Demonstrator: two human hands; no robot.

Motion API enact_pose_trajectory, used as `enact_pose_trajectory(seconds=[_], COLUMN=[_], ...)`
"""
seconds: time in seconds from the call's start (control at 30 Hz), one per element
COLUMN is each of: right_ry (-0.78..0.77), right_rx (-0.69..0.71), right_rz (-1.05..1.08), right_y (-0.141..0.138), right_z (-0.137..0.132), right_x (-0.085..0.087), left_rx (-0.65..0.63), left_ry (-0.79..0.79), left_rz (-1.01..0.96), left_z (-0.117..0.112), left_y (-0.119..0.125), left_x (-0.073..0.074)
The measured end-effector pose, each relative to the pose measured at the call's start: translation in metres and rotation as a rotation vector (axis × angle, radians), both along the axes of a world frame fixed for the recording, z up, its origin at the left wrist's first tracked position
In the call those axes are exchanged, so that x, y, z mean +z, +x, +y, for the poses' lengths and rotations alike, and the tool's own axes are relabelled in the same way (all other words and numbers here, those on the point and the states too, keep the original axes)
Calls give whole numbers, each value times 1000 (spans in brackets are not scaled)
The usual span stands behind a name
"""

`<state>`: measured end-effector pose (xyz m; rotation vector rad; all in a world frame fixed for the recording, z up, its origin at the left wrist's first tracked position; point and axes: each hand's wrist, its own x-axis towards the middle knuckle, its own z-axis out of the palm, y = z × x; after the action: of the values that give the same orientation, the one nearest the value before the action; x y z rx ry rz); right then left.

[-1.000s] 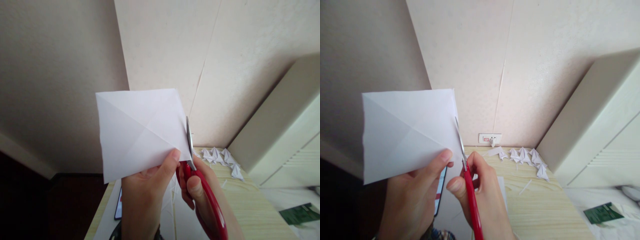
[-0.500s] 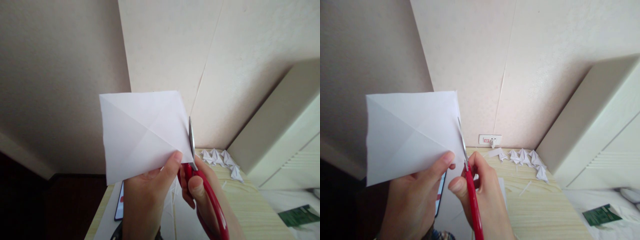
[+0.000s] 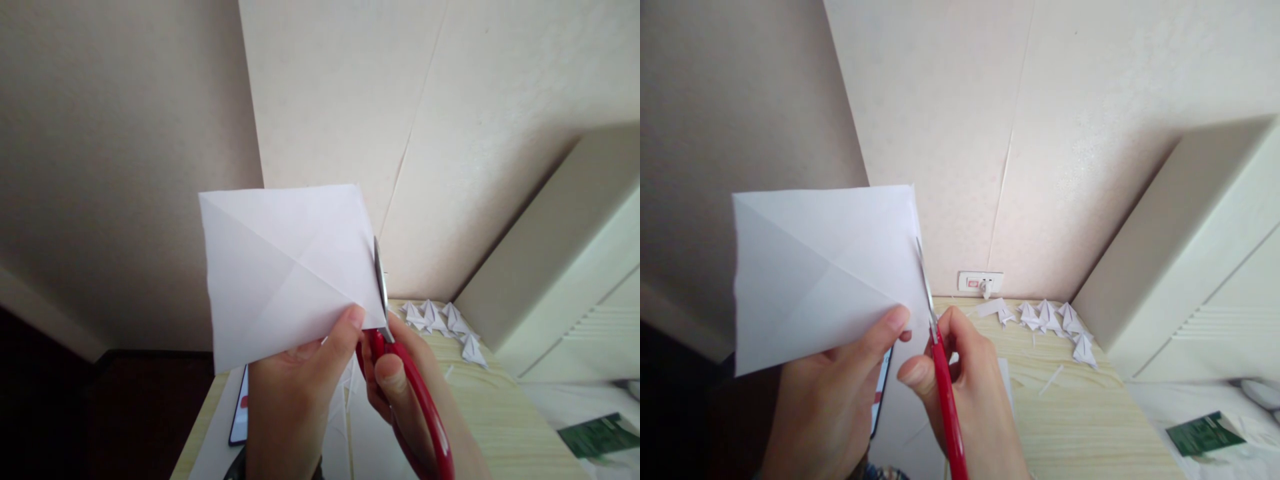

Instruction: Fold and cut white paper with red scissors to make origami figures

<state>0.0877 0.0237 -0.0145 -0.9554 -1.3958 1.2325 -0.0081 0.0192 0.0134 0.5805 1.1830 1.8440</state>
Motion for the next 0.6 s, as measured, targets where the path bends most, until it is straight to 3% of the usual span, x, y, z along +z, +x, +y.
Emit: enact_pose_trajectory(seconds=[0.6], right_ry=[42], right_rx=[23], right_rz=[-8], right_y=[2], right_z=[-2], right_x=[-2], left_rx=[17], left_ry=[-41], left_rz=[11], left_z=[-3], left_y=[1], left_x=[3])
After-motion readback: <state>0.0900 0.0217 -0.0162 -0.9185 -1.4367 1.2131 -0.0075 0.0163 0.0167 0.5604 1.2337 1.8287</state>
